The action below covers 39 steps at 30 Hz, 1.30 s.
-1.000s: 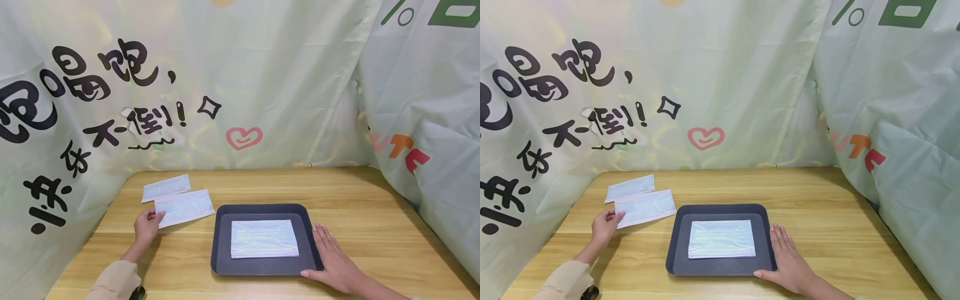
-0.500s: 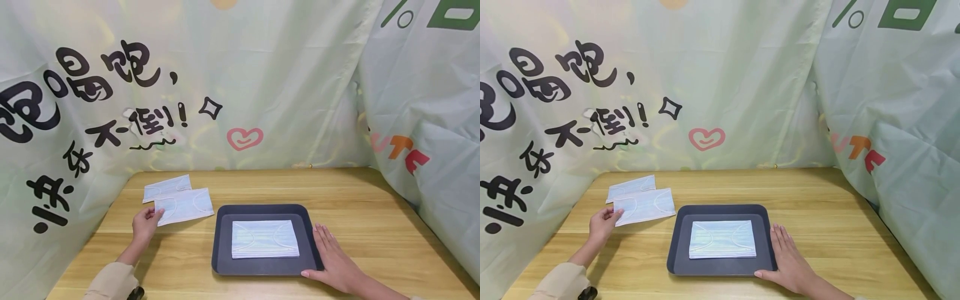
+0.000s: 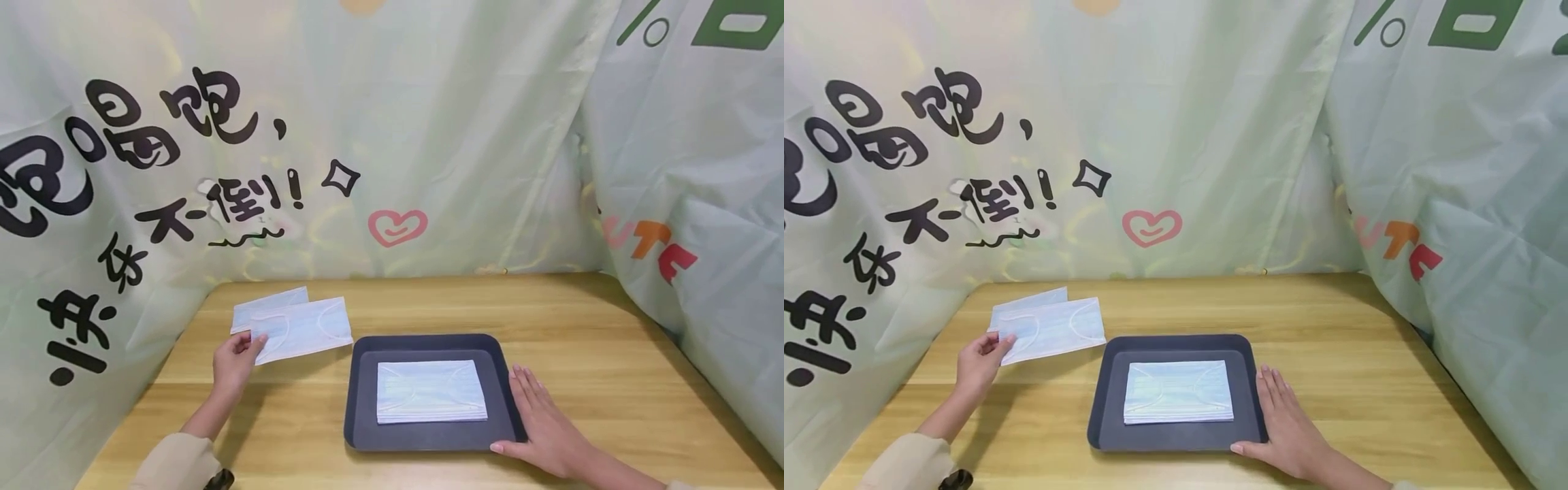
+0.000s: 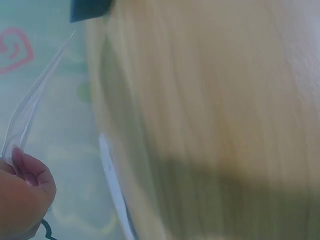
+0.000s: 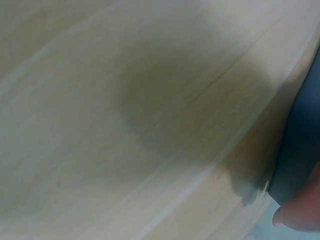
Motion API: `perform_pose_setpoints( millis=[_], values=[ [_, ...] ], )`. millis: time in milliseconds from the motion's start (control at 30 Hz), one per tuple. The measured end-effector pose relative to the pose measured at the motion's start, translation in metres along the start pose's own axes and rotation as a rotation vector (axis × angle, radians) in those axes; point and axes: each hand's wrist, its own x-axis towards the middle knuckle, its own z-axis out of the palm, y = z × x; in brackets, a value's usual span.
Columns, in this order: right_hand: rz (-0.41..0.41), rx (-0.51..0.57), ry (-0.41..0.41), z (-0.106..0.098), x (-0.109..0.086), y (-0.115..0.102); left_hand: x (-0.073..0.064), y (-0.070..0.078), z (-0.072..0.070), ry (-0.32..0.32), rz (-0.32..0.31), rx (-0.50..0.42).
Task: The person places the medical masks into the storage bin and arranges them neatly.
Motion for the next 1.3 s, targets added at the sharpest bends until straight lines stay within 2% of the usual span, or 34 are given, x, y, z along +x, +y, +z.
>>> perform_pose_setpoints(
  millis=[100, 167, 333, 467, 867, 1067, 1300],
  values=[
    [0.002, 0.004, -0.008, 0.001, -0.001, 0.0, -0.003, 0.003, -0.001, -0.016, -0.043, -0.064],
    [0.012, 0.012, -0.016, 0.001, -0.001, -0.001, -0.005, 0.006, -0.001, -0.046, -0.078, -0.141],
    [0.007, 0.013, -0.016, 0.0, 0.0, -0.001, -0.015, 0.01, 0.005, -0.175, -0.187, -0.339],
    [0.0, 0.007, -0.012, 0.0, 0.0, -0.001, -0.026, 0.014, 0.018, -0.249, -0.223, -0.436],
    [0.01, 0.016, -0.024, -0.001, 0.0, 0.0, -0.056, 0.029, 0.064, -0.385, -0.231, -0.455],
    [0.001, 0.019, -0.002, 0.0, 0.0, 0.0, -0.07, 0.033, 0.08, -0.409, -0.224, -0.477],
    [-0.004, 0.006, 0.005, -0.001, 0.001, -0.001, -0.085, 0.037, 0.098, -0.472, -0.215, -0.517]
  ],
)
